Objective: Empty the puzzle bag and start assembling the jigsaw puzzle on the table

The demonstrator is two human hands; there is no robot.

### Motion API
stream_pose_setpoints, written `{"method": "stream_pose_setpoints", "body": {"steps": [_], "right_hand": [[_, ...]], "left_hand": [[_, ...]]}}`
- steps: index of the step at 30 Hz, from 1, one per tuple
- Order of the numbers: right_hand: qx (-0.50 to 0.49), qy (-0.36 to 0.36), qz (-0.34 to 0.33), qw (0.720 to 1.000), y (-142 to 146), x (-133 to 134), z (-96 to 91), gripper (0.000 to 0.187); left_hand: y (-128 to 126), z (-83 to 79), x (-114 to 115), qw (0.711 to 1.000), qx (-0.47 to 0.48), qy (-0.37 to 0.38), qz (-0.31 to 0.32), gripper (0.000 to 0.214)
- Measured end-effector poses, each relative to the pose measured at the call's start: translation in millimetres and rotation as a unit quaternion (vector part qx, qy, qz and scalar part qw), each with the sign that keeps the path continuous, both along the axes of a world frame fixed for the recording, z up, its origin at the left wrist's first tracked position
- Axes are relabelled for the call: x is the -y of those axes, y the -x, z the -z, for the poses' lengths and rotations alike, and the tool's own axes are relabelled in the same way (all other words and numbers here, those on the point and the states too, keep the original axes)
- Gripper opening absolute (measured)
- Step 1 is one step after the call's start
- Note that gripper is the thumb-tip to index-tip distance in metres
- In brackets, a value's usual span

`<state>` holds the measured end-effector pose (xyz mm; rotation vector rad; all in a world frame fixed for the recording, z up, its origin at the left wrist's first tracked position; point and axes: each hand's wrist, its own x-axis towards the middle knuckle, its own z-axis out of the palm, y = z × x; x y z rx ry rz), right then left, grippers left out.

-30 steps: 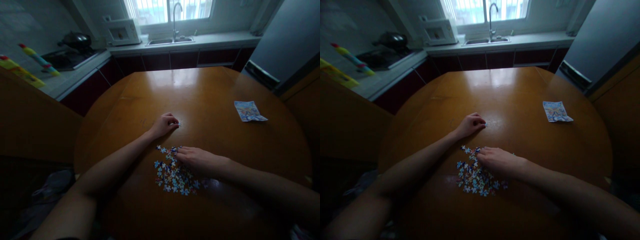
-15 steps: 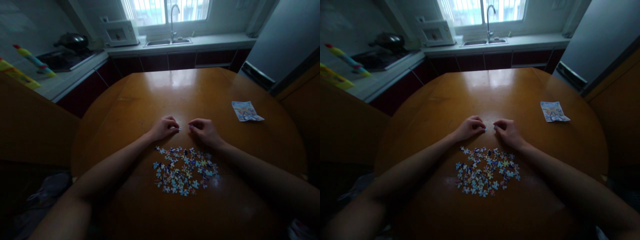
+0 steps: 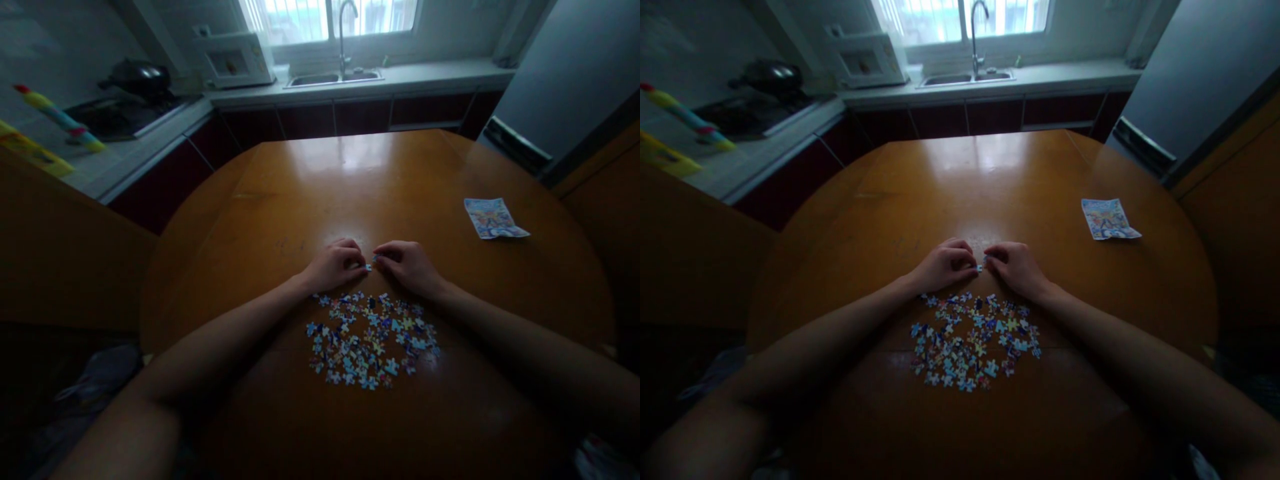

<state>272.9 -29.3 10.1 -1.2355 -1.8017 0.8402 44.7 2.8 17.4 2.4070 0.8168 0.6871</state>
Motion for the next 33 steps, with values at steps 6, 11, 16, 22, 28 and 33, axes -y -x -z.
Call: {"method": "stream_pose_setpoints", "body": {"steps": [6,11,16,22,28,33], "right_hand": [[0.033,-0.017,-0.006,0.999,-2.9,-1.0,1.4,0.016],[0.072,-0.045,-0.059,0.995,-7.1,-4.3,1.5,0.015],[0.084,-0.055,-0.098,0.99,-7.6,-10.7,1.1,0.01],[0.112,-0.062,-0.118,0.985,-7.4,-8.2,-3.2,0.005],[0.132,-0.074,-0.124,0.981,-9.1,-6.6,-3.2,0.005],[0.14,-0.068,-0.108,0.982,-7.3,-5.8,-3.2,0.004]], "left_hand": [[0.2,-0.4,-1.2,1.0,0.006,0.004,-0.006,0.011],[-0.4,-1.6,-0.6,1.0,0.005,0.004,-0.015,0.011],[-0.3,-3.8,0.7,1.0,0.0,0.008,-0.017,0.012],[0.2,-4.0,0.4,1.0,-0.003,0.01,-0.017,0.011],[0.4,-2.8,-0.2,1.0,0.0,0.008,-0.018,0.008],[-0.4,-3.1,0.3,1.0,0.0,0.007,-0.025,0.008]]}}
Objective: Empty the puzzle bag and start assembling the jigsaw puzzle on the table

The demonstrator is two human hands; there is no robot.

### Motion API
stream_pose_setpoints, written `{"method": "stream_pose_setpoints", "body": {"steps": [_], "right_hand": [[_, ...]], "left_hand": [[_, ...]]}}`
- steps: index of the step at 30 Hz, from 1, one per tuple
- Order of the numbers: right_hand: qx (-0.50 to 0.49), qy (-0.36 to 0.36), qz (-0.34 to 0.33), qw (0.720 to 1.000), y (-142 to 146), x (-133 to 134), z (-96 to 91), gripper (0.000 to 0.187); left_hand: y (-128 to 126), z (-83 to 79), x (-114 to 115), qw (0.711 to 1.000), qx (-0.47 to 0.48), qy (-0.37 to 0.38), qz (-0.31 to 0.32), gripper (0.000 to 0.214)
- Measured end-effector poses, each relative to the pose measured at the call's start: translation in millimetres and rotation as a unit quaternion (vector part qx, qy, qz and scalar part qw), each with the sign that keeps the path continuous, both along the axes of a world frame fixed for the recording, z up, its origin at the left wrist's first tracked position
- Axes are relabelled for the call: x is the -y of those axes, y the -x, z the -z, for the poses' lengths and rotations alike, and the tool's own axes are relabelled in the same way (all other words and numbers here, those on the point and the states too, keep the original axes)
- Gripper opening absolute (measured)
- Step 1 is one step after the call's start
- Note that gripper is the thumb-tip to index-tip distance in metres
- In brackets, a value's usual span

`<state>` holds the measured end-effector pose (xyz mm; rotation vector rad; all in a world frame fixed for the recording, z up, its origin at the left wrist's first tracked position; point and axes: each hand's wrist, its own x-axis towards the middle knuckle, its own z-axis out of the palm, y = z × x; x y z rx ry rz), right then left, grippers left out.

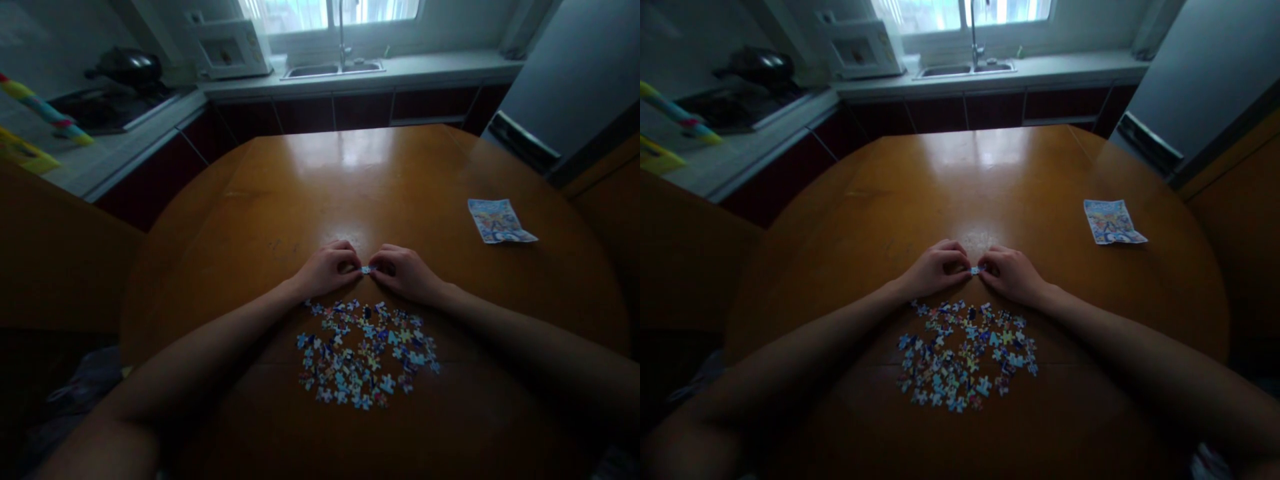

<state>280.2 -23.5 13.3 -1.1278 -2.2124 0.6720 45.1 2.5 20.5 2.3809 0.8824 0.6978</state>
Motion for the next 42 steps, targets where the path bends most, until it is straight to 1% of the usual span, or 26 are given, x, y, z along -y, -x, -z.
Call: {"method": "stream_pose_setpoints", "body": {"steps": [4,8,12,18,22,24,26,28,30,32,34,35,39,42], "right_hand": [[0.011,0.012,0.011,1.0,2.5,-0.8,-2.9,0.003],[0.02,0.022,0.016,0.999,3.4,-1.4,-4.4,0.008],[-0.009,0.012,0.016,1.0,3.2,0.4,-2.7,0.007],[-0.003,0.007,0.015,1.0,2.5,1.2,-2.1,0.008],[0.012,0.006,-0.007,1.0,1.3,1.6,-4.0,0.01],[0.003,0.0,-0.016,1.0,-0.2,1.2,-3.6,0.011],[-0.029,-0.008,-0.004,1.0,-3.4,-1.2,-1.7,0.014],[-0.058,-0.016,0.03,0.998,-8.5,-6.0,1.4,0.016],[-0.067,-0.019,0.062,0.996,-14.8,-11.8,4.6,0.016],[-0.071,-0.018,0.074,0.995,-20.1,-16.4,6.5,0.015],[-0.074,-0.012,0.06,0.995,-23.1,-18.0,6.6,0.015],[-0.07,-0.009,0.041,0.997,-23.6,-17.7,6.1,0.015],[-0.011,-0.021,-0.061,0.998,-22.8,-13.5,3.9,0.02],[0.017,-0.031,-0.084,0.996,-22.7,-12.9,4.4,0.026]], "left_hand": [[0.7,0.3,-0.5,1.0,-0.001,-0.001,0.0,0.008],[1.2,0.0,-0.9,1.0,0.0,0.003,0.002,0.009],[0.5,-0.1,-0.5,1.0,0.001,0.006,-0.004,0.01],[0.3,0.7,-0.8,1.0,-0.001,0.002,-0.004,0.01],[2.0,2.7,-1.9,1.0,-0.001,0.001,0.022,0.011],[3.0,4.2,-2.2,0.999,0.004,-0.003,0.039,0.012],[3.7,5.5,-2.5,0.999,0.009,-0.011,0.048,0.013],[4.1,6.1,-2.6,0.999,0.012,-0.015,0.049,0.015],[4.3,5.8,-2.8,0.998,0.008,-0.018,0.052,0.017],[4.7,4.7,-2.9,0.998,-0.007,-0.029,0.062,0.019],[5.0,3.3,-3.1,0.996,-0.028,-0.044,0.073,0.021],[5.1,2.6,-3.2,0.995,-0.036,-0.047,0.076,0.021],[4.6,0.7,-3.0,0.996,-0.042,-0.036,0.069,0.021],[4.0,0.7,-2.8,0.997,-0.04,-0.028,0.067,0.02]]}}
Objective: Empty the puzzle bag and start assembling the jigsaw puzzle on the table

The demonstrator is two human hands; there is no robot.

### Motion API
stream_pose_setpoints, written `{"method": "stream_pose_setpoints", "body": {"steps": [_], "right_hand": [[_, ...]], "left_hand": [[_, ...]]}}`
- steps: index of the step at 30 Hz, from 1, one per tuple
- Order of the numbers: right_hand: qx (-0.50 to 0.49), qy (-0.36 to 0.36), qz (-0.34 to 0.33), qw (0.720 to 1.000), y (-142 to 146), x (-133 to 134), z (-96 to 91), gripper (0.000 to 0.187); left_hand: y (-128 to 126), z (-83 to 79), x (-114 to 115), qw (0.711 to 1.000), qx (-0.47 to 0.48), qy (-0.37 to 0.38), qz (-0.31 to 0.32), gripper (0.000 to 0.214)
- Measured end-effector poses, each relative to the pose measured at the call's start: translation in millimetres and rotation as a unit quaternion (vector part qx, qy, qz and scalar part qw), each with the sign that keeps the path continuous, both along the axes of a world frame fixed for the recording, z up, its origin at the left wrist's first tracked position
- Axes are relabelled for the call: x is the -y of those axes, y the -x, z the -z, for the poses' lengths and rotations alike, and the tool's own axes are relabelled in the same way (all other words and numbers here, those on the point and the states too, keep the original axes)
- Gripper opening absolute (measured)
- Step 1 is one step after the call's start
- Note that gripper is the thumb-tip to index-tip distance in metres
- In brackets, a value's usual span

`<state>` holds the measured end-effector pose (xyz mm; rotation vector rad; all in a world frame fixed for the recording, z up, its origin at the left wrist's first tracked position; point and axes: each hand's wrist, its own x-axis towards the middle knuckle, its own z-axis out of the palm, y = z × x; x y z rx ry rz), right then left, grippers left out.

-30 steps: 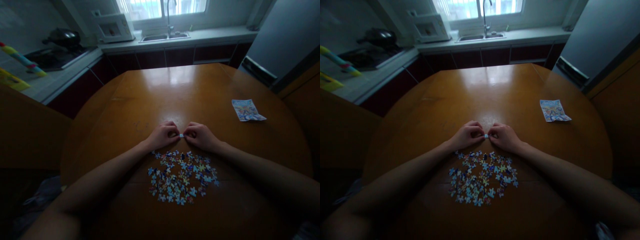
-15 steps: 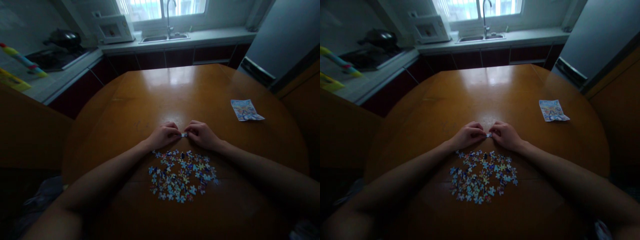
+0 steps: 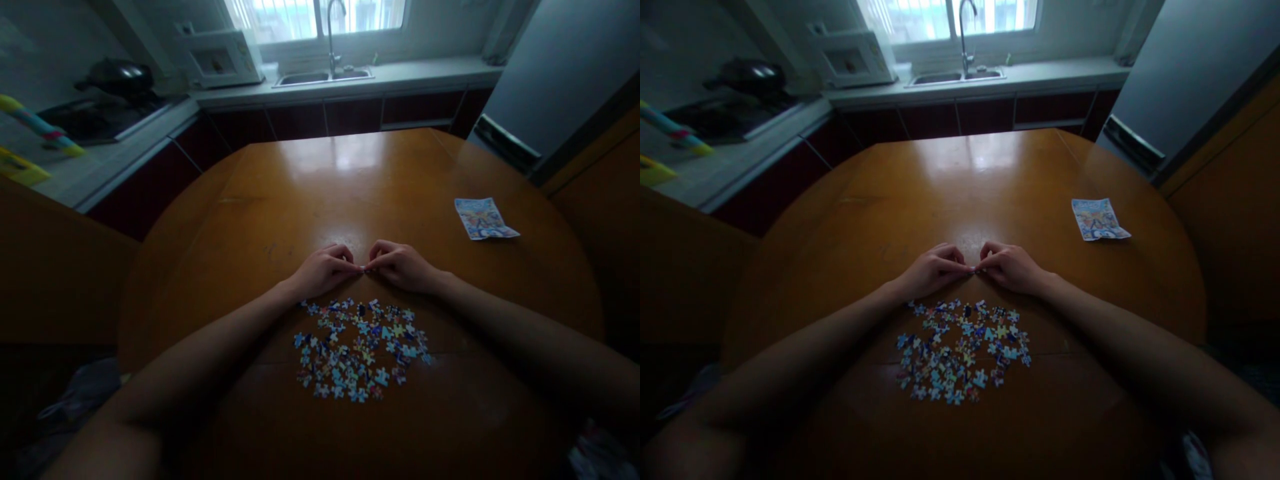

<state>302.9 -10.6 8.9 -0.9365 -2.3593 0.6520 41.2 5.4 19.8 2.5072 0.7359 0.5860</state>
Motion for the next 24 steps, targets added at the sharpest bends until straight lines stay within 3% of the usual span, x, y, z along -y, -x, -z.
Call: {"method": "stream_pose_setpoints", "body": {"steps": [12,24], "right_hand": [[-0.019,0.022,-0.01,1.0,-1.5,-4.9,-1.0,0.027],[-0.025,0.035,-0.019,0.999,-1.4,-7.4,-3.9,0.012]], "left_hand": [[1.2,-1.6,-3.5,1.0,0.011,0.014,0.018,0.018],[2.2,3.7,-6.2,0.999,0.029,0.035,0.011,0.017]]}}
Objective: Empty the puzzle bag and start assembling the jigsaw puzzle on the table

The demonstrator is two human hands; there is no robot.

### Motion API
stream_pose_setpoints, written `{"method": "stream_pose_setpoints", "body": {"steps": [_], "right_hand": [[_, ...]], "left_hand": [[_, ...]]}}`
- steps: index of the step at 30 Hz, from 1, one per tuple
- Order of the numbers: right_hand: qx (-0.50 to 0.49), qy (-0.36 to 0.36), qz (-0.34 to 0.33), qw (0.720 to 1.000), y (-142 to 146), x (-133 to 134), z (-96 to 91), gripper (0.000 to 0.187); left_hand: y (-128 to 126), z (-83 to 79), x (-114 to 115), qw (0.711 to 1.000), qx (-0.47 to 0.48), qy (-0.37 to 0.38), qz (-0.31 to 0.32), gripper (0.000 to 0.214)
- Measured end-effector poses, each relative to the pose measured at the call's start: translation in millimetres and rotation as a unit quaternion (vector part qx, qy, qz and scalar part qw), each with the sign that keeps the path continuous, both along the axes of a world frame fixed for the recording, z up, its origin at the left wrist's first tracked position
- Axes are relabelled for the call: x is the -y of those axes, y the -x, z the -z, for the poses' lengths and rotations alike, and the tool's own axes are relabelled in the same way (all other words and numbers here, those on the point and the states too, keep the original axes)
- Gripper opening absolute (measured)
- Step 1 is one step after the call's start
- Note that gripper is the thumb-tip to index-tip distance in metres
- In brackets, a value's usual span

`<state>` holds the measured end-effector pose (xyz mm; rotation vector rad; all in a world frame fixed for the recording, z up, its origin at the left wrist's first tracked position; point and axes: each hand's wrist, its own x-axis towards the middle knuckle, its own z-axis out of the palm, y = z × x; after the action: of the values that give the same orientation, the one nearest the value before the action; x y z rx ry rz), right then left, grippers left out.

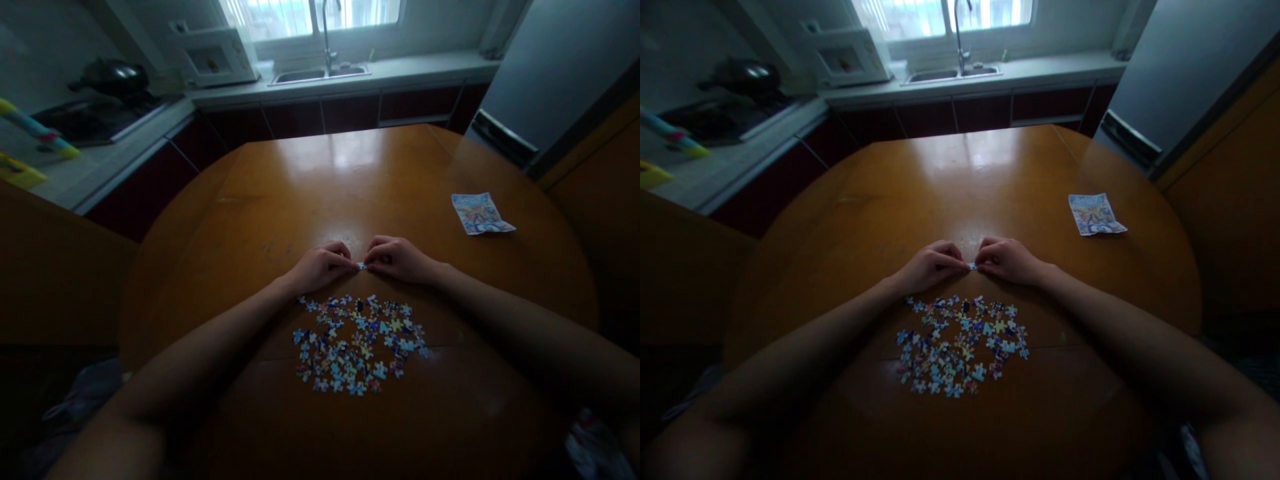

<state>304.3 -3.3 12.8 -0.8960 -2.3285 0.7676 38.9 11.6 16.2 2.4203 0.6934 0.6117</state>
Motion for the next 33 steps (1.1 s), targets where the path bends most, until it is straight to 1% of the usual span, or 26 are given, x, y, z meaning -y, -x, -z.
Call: {"method": "stream_pose_setpoints", "body": {"steps": [9,13,18,33], "right_hand": [[0.011,-0.01,0.028,0.999,4.4,1.7,-1.1,0.011],[0.015,-0.017,0.042,0.999,5.4,0.5,1.9,0.011],[0.015,-0.02,0.039,0.999,5.2,-1.4,5.0,0.011],[0.008,-0.016,0.036,0.999,5.1,-0.4,2.4,0.011]], "left_hand": [[0.6,2.0,-0.8,1.0,0.01,-0.004,0.0,0.017],[-0.2,3.2,-0.9,1.0,0.017,-0.006,-0.006,0.017],[-0.6,2.9,-0.5,1.0,0.021,-0.009,-0.004,0.019],[-0.2,4.1,-2.1,1.0,0.023,-0.014,-0.004,0.018]]}}
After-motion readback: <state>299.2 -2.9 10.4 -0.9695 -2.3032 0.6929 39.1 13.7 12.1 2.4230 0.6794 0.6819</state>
